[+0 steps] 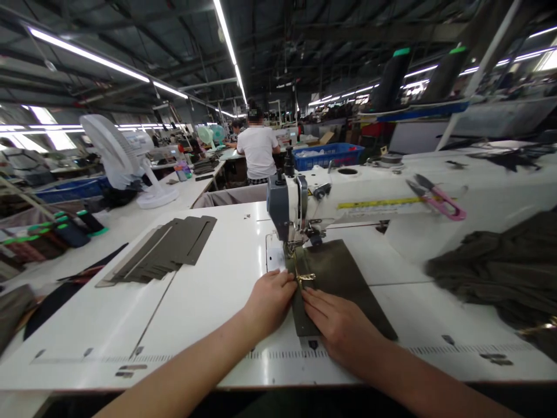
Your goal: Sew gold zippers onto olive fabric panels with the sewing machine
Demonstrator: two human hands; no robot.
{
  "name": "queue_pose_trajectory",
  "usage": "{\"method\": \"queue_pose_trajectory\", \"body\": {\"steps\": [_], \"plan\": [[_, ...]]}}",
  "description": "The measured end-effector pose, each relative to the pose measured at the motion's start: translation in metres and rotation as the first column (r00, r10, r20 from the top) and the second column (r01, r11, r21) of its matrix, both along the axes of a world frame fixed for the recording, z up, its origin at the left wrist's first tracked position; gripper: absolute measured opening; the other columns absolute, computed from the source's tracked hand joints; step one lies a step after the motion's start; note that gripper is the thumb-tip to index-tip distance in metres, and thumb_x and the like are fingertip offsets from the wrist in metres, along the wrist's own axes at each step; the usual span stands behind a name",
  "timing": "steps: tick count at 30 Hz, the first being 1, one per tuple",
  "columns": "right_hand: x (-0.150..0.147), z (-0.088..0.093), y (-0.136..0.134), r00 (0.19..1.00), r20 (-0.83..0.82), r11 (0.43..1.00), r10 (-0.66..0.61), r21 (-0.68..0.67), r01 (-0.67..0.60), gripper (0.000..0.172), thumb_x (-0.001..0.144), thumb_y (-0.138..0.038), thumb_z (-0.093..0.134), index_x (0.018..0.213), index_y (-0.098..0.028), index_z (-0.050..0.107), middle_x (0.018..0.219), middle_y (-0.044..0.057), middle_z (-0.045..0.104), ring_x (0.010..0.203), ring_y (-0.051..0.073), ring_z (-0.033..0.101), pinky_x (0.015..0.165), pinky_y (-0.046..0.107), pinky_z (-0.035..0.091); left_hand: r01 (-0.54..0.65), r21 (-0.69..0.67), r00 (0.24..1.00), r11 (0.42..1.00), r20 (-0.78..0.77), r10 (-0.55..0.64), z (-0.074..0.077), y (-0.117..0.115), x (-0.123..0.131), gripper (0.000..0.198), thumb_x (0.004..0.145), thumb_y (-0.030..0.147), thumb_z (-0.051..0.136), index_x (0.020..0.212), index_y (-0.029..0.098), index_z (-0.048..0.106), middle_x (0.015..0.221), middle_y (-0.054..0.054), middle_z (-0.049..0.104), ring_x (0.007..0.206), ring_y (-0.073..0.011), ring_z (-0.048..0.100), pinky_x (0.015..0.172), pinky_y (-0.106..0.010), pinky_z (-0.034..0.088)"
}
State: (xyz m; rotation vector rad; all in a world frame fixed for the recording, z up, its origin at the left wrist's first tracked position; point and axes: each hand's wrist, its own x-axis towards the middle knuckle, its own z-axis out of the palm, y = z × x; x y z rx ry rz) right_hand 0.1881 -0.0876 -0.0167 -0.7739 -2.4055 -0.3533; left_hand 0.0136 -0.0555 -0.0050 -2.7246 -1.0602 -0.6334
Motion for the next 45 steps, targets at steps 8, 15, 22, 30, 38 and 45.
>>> {"method": "queue_pose_trajectory", "body": {"steps": [8,15,22,30,38,45], "plan": [[0.0,-0.006,0.007,1.0,0.006,1.0,-0.025,0.014,0.025,0.047,0.065,0.002,0.033,0.098,-0.005,0.066,0.101,0.015,0.066,0.096,0.021,0.061,0.083,0.03,0.052,-0.026,-0.049,0.999,0.998,-0.039,0.024,0.003,0.007,0.003,0.018,0.078,0.006,0.047,0.088,0.014,0.058,0.094,-0.009,0.064,0.087,-0.0191,0.062,0.093,-0.04,0.044],[0.0,-0.002,0.023,0.998,-0.05,0.994,-0.032,-0.102,0.027,0.045,0.065,0.001,0.037,0.099,-0.008,0.065,0.101,0.014,0.066,0.095,0.02,0.061,0.087,0.03,0.05,0.014,-0.028,1.0,1.0,0.001,-0.014,0.003,0.023,0.001,0.018,0.078,0.008,0.046,0.091,0.014,0.058,0.094,-0.009,0.064,0.088,-0.0201,0.061,0.091,-0.04,0.046],[-0.008,-0.005,0.043,0.997,-0.075,0.986,-0.011,-0.165,-0.002,0.037,0.07,-0.001,0.04,0.099,-0.004,0.064,0.101,0.018,0.064,0.099,0.022,0.059,0.091,0.031,0.046,-0.026,-0.019,0.999,0.999,0.027,0.027,0.006,0.038,0.004,0.02,0.076,0.006,0.045,0.087,0.016,0.058,0.083,-0.008,0.062,0.077,-0.0211,0.059,0.072,-0.036,0.053],[0.008,0.027,0.043,0.971,-0.237,0.86,-0.041,-0.502,-0.087,0.021,0.075,-0.025,0.055,0.091,-0.016,0.065,0.098,0.009,0.066,0.095,0.021,0.059,0.088,0.031,0.046,-0.055,-0.054,0.998,0.997,0.021,0.056,0.002,0.045,0.003,0.014,0.076,0.009,0.047,0.083,0.015,0.058,0.077,-0.008,0.057,0.073,-0.0216,0.056,0.07,-0.036,0.05],[-0.01,0.014,0.087,0.876,-0.077,0.801,-0.476,-0.45,0.396,0.013,0.077,-0.025,0.057,0.083,-0.013,0.059,0.086,0.01,0.061,0.087,0.023,0.056,0.075,0.032,0.043,-0.165,-0.157,0.986,0.974,-0.046,0.159,0.014,0.03,0.005,0.031,0.062,0.005,0.047,0.089,0.015,0.059,0.091,-0.009,0.057,0.086,-0.022,0.055,0.092,-0.045,0.04],[-0.02,0.016,0.092,0.845,-0.022,0.752,-0.534,-0.469,0.463,0.021,0.084,-0.025,0.045,0.081,-0.012,0.061,0.079,0.012,0.066,0.075,0.022,0.061,0.066,0.029,0.042,-0.127,-0.162,0.99,0.979,0.038,0.134,0.011,0.028,0.005,0.03,0.065,0.004,0.044,0.09,0.014,0.057,0.09,-0.01,0.055,0.089,-0.0223,0.053,0.088,-0.041,0.043]]}}
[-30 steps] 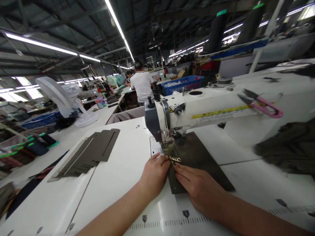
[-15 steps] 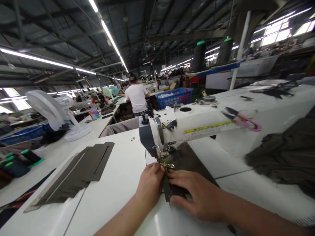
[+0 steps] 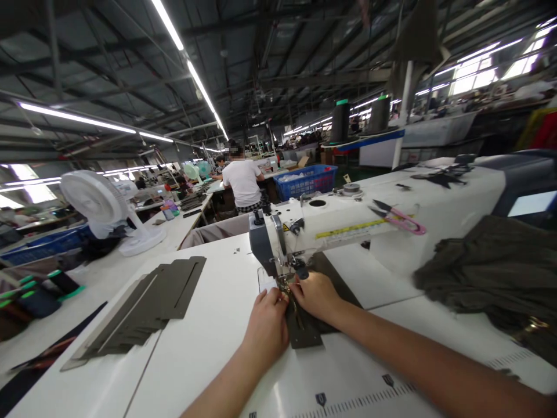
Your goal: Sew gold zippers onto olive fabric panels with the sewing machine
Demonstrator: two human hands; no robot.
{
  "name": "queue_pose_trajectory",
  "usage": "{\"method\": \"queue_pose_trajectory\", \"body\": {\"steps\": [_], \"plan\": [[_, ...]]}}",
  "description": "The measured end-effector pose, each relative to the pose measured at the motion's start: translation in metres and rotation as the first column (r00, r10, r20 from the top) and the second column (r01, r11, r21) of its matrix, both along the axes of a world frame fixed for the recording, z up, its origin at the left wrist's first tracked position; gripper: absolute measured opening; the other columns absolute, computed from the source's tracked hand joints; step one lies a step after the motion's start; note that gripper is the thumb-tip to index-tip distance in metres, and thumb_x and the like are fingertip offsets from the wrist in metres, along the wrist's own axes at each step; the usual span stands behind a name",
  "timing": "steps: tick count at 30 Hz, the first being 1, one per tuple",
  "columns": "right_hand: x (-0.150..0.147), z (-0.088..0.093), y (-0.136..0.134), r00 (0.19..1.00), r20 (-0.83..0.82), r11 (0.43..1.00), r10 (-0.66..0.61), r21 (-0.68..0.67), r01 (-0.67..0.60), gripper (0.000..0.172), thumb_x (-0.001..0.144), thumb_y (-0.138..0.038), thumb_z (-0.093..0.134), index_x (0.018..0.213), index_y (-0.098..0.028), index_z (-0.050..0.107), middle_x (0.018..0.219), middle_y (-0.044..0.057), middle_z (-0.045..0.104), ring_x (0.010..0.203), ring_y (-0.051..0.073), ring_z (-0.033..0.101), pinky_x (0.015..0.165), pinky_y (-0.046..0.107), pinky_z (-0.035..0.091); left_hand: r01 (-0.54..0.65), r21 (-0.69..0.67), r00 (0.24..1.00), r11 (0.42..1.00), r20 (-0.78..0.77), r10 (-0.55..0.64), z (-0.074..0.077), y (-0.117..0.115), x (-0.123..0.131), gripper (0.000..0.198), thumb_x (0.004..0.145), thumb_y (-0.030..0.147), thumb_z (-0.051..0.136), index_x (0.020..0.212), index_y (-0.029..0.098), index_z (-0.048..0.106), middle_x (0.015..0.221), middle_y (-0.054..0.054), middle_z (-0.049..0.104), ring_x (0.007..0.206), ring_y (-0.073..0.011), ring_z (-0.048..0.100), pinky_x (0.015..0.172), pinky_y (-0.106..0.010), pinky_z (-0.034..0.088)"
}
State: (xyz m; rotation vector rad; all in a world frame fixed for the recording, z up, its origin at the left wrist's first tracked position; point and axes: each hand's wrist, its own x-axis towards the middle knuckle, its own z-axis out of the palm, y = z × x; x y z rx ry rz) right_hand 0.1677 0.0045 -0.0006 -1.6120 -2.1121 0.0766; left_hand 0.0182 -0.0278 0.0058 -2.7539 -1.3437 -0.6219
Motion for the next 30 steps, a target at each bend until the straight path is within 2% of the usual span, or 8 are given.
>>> {"method": "queue_pose_trajectory", "body": {"steps": [9,16,20,22,24,26,28,30], "plan": [[0.004,0.0,0.009,0.998,0.007,0.987,-0.06,-0.147,0.06,0.021,0.079,-0.037,0.051,0.08,-0.02,0.063,0.074,0.003,0.067,0.075,0.019,0.063,0.061,0.024,0.041,0.001,-0.048,0.999,0.999,-0.036,-0.003,-0.001,-0.002,0.001,0.046,0.064,0.004,0.044,0.107,0.014,0.055,0.102,-0.011,0.054,0.099,-0.0231,0.05,0.095,-0.043,0.038],[-0.005,-0.002,0.017,0.975,0.027,0.953,-0.221,-0.207,0.222,0.03,0.084,-0.04,0.044,0.087,-0.018,0.065,0.086,0.008,0.068,0.085,0.02,0.063,0.07,0.026,0.043,0.006,-0.045,0.997,0.999,-0.081,-0.01,0.0,0.0,0.004,0.039,0.067,0.006,0.047,0.103,0.015,0.06,0.103,-0.011,0.055,0.099,-0.024,0.052,0.094,-0.044,0.038],[-0.006,0.008,0.008,0.977,0.046,0.964,-0.208,-0.159,0.213,0.033,0.086,-0.035,0.041,0.089,-0.014,0.065,0.086,0.013,0.067,0.085,0.023,0.063,0.071,0.03,0.045,0.006,-0.016,0.998,1.0,-0.064,-0.007,-0.001,-0.001,0.003,0.043,0.065,0.004,0.047,0.104,0.014,0.061,0.104,-0.012,0.056,0.1,-0.0242,0.053,0.093,-0.043,0.041],[-0.002,0.01,-0.008,0.99,0.059,0.985,-0.125,-0.116,0.131,0.03,0.087,-0.03,0.041,0.093,-0.013,0.065,0.092,0.014,0.066,0.091,0.024,0.061,0.076,0.032,0.046,0.003,0.008,0.999,1.0,-0.038,-0.002,-0.003,-0.004,0.002,0.043,0.065,0.003,0.047,0.104,0.013,0.06,0.103,-0.012,0.058,0.098,-0.024,0.054,0.091,-0.043,0.043],[0.005,0.005,-0.031,0.996,0.061,0.997,0.067,-0.039,-0.065,0.028,0.086,-0.027,0.043,0.101,-0.014,0.063,0.105,0.013,0.063,0.104,0.023,0.055,0.087,0.033,0.043,0.008,0.025,1.0,1.0,0.004,-0.008,-0.005,-0.009,0.0,0.039,0.067,0.003,0.047,0.103,0.012,0.06,0.102,-0.011,0.06,0.097,-0.0231,0.056,0.089,-0.041,0.046],[0.013,-0.004,-0.052,0.94,0.045,0.935,0.34,0.096,-0.342,0.037,0.083,-0.028,0.047,0.113,-0.008,0.057,0.119,0.015,0.056,0.113,0.024,0.048,0.097,0.038,0.037,0.038,0.041,0.998,0.998,0.042,-0.039,-0.008,-0.014,-0.002,0.035,0.071,0.002,0.045,0.101,0.012,0.06,0.103,-0.01,0.062,0.097,-0.0218,0.057,0.088,-0.039,0.048],[0.019,-0.013,-0.066,0.895,0.037,0.881,0.445,0.163,-0.445,0.051,0.079,-0.031,0.052,0.12,-0.001,0.05,0.124,0.02,0.051,0.118,0.027,0.044,0.1,0.042,0.035,0.083,0.067,0.994,0.994,0.06,-0.087,-0.01,-0.018,-0.004,0.034,0.074,0.001,0.044,0.101,0.012,0.06,0.104,-0.01,0.063,0.1,-0.021,0.057,0.09,-0.038,0.048],[0.023,-0.019,-0.071,0.887,0.036,0.871,0.461,0.172,-0.46,0.055,0.076,-0.031,0.055,0.12,0.003,0.049,0.123,0.022,0.05,0.118,0.029,0.044,0.1,0.043,0.037,0.124,0.089,0.99,0.988,0.049,-0.128,-0.011,-0.02,-0.005,0.032,0.075,0.002,0.045,0.102,0.011,0.059,0.106,-0.011,0.063,0.102,-0.0215,0.057,0.092,-0.04,0.047]]}}
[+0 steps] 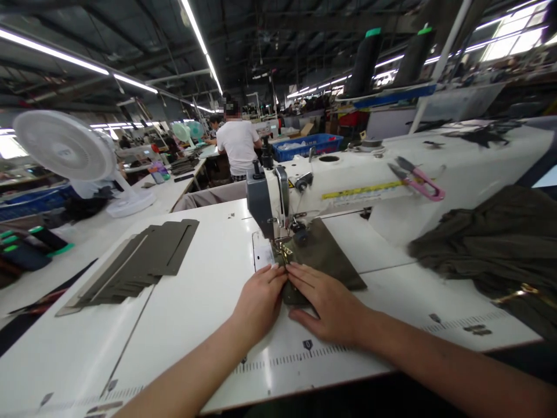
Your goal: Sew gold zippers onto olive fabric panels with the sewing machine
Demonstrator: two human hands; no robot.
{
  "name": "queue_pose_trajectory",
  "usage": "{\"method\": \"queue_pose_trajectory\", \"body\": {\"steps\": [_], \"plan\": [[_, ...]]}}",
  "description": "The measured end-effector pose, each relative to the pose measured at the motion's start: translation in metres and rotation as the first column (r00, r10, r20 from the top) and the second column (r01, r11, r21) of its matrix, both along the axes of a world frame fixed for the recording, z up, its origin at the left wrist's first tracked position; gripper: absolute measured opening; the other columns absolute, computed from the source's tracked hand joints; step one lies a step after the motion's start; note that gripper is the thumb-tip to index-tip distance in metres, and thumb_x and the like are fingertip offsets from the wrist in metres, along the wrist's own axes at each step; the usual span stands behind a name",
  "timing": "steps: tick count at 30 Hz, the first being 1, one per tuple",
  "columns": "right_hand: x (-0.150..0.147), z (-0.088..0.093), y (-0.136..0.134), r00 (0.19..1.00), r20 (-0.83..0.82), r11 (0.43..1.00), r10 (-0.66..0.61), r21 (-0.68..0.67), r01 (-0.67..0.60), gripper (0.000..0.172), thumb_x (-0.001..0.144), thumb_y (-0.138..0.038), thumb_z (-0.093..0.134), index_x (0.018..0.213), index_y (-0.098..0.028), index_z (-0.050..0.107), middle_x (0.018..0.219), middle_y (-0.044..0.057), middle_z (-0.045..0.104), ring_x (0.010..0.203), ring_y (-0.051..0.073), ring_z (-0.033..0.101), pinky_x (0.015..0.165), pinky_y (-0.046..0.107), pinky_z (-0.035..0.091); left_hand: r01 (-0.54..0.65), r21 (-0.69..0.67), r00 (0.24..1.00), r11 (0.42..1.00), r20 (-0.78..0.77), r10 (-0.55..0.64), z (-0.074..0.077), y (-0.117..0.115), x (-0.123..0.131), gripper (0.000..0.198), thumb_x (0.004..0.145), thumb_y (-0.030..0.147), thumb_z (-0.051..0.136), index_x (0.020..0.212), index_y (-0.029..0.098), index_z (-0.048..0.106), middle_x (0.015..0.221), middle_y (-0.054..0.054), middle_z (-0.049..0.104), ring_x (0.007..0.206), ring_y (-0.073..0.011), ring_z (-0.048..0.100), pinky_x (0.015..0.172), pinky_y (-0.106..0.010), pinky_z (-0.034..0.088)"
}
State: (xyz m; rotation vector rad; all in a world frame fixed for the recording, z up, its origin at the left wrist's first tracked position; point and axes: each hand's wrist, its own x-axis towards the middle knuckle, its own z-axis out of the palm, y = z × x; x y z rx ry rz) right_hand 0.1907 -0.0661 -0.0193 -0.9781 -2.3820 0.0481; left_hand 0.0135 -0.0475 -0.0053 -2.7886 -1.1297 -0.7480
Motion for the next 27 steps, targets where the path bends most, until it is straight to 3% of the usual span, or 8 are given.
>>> {"method": "queue_pose_trajectory", "body": {"steps": [7,20,24,27], "plan": [[0.001,0.003,0.009,0.998,0.057,1.0,0.016,0.019,-0.017,0.046,0.075,-0.016,0.047,0.116,0.003,0.053,0.123,0.021,0.052,0.116,0.028,0.047,0.1,0.04,0.038,0.036,0.001,0.996,0.999,-0.076,-0.035,0.004,0.002,0.0,0.034,0.073,0.003,0.046,0.104,0.013,0.057,0.11,-0.012,0.062,0.102,-0.0222,0.058,0.094,-0.042,0.045],[-0.005,0.003,0.031,0.998,0.063,0.999,0.006,0.031,-0.008,0.045,0.078,-0.017,0.047,0.115,0.006,0.052,0.12,0.021,0.053,0.114,0.028,0.047,0.101,0.038,0.036,-0.007,0.011,0.996,1.0,-0.089,0.008,0.004,0.024,0.0,0.035,0.069,0.002,0.045,0.099,0.014,0.059,0.104,-0.01,0.063,0.096,-0.022,0.059,0.088,-0.039,0.049],[-0.004,0.009,0.036,1.0,0.008,1.0,0.014,-0.005,-0.014,0.034,0.079,-0.014,0.049,0.109,-0.002,0.059,0.115,0.015,0.059,0.108,0.024,0.052,0.097,0.035,0.04,-0.017,-0.044,0.994,0.999,-0.106,0.012,0.012,0.024,-0.003,0.033,0.069,0.005,0.047,0.098,0.013,0.06,0.105,-0.01,0.062,0.097,-0.0222,0.058,0.087,-0.037,0.049],[-0.003,0.025,0.039,0.996,-0.032,0.989,-0.088,-0.119,0.084,0.022,0.084,-0.016,0.048,0.093,-0.012,0.067,0.095,0.007,0.067,0.09,0.019,0.061,0.083,0.03,0.047,-0.036,-0.096,0.992,0.995,-0.125,0.024,0.021,0.021,-0.005,0.036,0.07,0.01,0.053,0.106,0.013,0.056,0.107,-0.01,0.062,0.097,-0.0225,0.058,0.087,-0.038,0.047]]}}
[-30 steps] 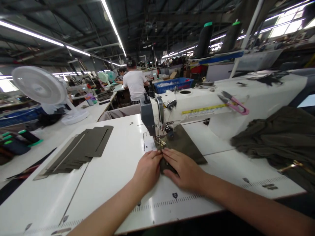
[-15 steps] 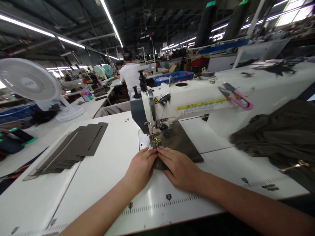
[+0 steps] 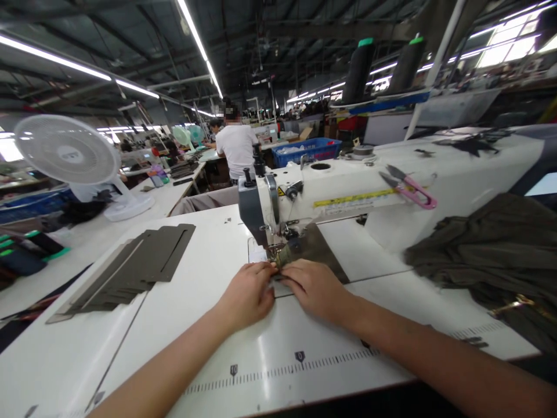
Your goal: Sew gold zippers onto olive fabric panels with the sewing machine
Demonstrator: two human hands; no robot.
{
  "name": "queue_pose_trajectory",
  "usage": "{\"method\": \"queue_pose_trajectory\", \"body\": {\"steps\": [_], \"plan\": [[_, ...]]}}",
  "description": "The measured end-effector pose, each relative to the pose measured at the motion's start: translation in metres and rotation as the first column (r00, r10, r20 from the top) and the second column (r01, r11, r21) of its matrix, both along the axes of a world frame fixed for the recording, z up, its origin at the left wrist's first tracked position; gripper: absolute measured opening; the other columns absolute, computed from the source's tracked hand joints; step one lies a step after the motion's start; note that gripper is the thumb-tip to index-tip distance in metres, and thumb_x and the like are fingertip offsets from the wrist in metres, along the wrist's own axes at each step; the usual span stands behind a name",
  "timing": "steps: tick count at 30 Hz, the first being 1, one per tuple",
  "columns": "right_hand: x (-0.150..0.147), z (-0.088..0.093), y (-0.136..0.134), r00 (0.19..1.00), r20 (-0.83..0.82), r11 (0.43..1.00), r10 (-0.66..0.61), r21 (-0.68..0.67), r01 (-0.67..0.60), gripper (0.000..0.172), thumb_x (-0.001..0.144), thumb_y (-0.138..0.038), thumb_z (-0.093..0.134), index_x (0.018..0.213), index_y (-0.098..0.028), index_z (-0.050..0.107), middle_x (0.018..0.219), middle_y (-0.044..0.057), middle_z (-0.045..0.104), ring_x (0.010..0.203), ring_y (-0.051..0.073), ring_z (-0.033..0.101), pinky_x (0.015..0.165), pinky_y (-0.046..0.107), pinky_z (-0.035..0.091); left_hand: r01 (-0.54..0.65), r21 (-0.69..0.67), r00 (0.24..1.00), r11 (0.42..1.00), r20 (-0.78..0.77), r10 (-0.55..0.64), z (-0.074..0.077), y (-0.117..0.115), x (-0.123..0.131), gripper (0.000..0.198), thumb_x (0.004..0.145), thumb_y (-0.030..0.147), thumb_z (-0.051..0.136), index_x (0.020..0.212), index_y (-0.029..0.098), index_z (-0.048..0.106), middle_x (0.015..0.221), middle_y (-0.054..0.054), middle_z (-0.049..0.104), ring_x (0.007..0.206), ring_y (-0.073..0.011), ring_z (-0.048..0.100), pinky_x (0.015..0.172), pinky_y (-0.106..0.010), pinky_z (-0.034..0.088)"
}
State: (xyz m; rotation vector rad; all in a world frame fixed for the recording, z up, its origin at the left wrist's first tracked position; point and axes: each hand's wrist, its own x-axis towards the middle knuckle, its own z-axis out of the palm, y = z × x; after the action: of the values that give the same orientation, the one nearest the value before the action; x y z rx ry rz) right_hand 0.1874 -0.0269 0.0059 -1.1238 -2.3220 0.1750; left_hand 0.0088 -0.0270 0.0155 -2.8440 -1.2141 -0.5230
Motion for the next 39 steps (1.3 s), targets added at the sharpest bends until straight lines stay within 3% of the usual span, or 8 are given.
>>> {"method": "queue_pose_trajectory", "body": {"steps": [5,8,11,15,24,29,34,39], "plan": [[-0.001,0.014,0.001,0.997,0.069,0.993,-0.028,-0.109,0.035,0.018,0.084,-0.02,0.052,0.08,-0.02,0.07,0.08,0.002,0.07,0.075,0.017,0.065,0.072,0.027,0.049,-0.105,0.08,0.994,0.991,-0.03,0.108,-0.001,0.001,0.005,0.013,0.079,0.016,0.054,0.09,0.015,0.06,0.082,-0.006,0.066,0.073,-0.0207,0.063,0.07,-0.035,0.051],[-0.003,-0.002,-0.009,0.996,0.086,0.998,0.004,0.06,-0.009,0.019,0.081,-0.012,0.052,0.091,-0.013,0.069,0.093,0.008,0.069,0.086,0.021,0.064,0.08,0.03,0.05,-0.041,0.096,0.998,0.995,-0.045,0.045,-0.011,-0.003,0.006,0.016,0.078,0.009,0.052,0.089,0.015,0.062,0.086,-0.007,0.067,0.076,-0.0204,0.064,0.072,-0.034,0.052],[-0.004,-0.022,-0.017,0.997,0.066,0.961,0.026,0.274,-0.043,0.026,0.079,-0.005,0.049,0.099,-0.004,0.065,0.101,0.015,0.066,0.096,0.023,0.061,0.087,0.031,0.048,0.01,0.157,1.0,0.988,0.01,-0.012,-0.02,-0.009,0.003,0.023,0.078,0.006,0.051,0.097,0.014,0.061,0.099,-0.008,0.066,0.089,-0.0212,0.062,0.078,-0.035,0.053],[-0.004,-0.029,-0.018,0.997,0.074,0.93,0.035,0.362,-0.059,0.026,0.079,-0.003,0.045,0.095,-0.004,0.066,0.099,0.014,0.067,0.092,0.022,0.062,0.085,0.03,0.05,0.06,0.215,0.994,0.975,0.074,-0.078,-0.024,-0.01,-0.002,0.024,0.079,0.004,0.049,0.097,0.013,0.061,0.1,-0.009,0.066,0.092,-0.0207,0.062,0.082,-0.036,0.052],[-0.007,-0.023,-0.011,0.984,0.179,0.955,0.009,0.289,-0.061,0.025,0.079,-0.003,0.048,0.099,-0.003,0.064,0.1,0.015,0.066,0.097,0.022,0.061,0.088,0.03,0.049,0.119,0.222,0.99,0.968,0.043,-0.131,-0.019,0.001,-0.002,0.021,0.084,0.007,0.044,0.095,0.012,0.061,0.094,-0.01,0.065,0.087,-0.0205,0.062,0.078,-0.035,0.054],[-0.008,-0.025,-0.001,0.985,0.174,0.941,0.009,0.333,-0.067,0.026,0.08,-0.002,0.045,0.098,-0.002,0.064,0.1,0.015,0.066,0.095,0.022,0.061,0.087,0.03,0.049,0.115,0.22,0.992,0.969,0.023,-0.123,-0.017,0.009,-0.001,0.023,0.087,0.011,0.039,0.093,0.013,0.061,0.088,-0.01,0.063,0.082,-0.0198,0.06,0.073,-0.035,0.054],[-0.008,-0.026,0.011,0.989,0.143,0.934,0.018,0.35,-0.068,0.028,0.08,-0.001,0.042,0.098,-0.001,0.064,0.099,0.015,0.066,0.094,0.022,0.061,0.087,0.029,0.049,0.078,0.192,0.996,0.978,0.019,-0.084,-0.017,0.019,0.001,0.022,0.086,0.01,0.039,0.091,0.013,0.06,0.081,-0.009,0.059,0.075,-0.0193,0.058,0.07,-0.033,0.054],[-0.009,-0.026,0.022,0.997,0.074,0.958,0.031,0.284,-0.05,0.025,0.08,-0.001,0.045,0.096,-0.003,0.064,0.101,0.016,0.065,0.094,0.022,0.062,0.088,0.03,0.049,0.009,0.146,0.999,0.989,0.044,-0.016,-0.023,0.029,0.001,0.018,0.085,0.012,0.043,0.088,0.014,0.061,0.081,-0.008,0.058,0.074,-0.0194,0.058,0.067,-0.032,0.053]]}}
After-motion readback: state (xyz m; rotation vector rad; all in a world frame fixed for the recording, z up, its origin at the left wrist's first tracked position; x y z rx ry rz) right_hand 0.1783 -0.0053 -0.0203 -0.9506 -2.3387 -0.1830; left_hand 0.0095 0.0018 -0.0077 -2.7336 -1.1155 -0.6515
